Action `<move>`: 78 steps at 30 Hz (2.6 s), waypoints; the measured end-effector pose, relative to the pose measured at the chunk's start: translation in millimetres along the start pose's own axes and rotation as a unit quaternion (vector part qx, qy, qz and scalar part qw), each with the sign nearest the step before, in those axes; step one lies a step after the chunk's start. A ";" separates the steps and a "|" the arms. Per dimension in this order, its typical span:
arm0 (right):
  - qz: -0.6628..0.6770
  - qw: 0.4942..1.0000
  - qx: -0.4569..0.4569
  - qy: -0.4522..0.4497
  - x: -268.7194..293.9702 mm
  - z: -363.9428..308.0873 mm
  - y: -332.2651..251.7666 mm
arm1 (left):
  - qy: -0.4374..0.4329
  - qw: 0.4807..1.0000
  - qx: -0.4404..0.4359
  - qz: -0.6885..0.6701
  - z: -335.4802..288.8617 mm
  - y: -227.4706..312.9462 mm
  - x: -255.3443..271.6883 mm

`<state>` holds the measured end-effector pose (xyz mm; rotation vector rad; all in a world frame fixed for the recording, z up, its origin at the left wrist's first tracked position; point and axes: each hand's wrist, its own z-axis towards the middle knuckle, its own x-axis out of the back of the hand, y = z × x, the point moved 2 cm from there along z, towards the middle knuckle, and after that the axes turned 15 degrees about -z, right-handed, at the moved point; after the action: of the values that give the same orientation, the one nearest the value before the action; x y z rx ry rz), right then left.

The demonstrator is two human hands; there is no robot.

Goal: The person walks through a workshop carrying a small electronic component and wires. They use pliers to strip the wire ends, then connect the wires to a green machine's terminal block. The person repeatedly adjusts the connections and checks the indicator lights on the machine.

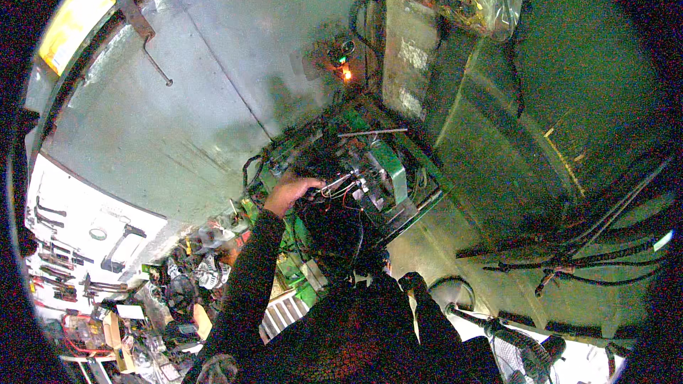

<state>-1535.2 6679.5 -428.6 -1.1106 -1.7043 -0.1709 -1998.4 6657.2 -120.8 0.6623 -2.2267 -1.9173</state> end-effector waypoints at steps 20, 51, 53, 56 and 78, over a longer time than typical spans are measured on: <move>-0.088 0.986 0.131 0.045 73.6 -23.6 -58.7 | 0.129 0.975 0.060 0.172 12.6 -23.9 3.2; -0.197 0.784 0.568 0.155 11.7 43.0 -326.1 | 0.177 0.973 -0.013 0.147 3.2 -16.5 -13.4; -0.204 0.784 0.568 0.144 -3.0 51.3 -320.9 | 0.112 0.976 -0.013 0.188 7.2 -20.1 -15.6; -0.212 0.784 0.568 0.134 -15.8 60.1 -312.9 | 0.177 0.957 0.004 0.232 11.9 -27.6 -15.7; -0.226 0.809 0.521 0.154 -73.6 103.0 -314.4 | 0.131 0.979 -0.079 0.136 -2.8 -3.4 -16.9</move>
<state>-1834.3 6520.9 -413.3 0.1491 -1.3887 0.2691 -1981.4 6661.2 -120.4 0.5220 -1.8740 -1.7373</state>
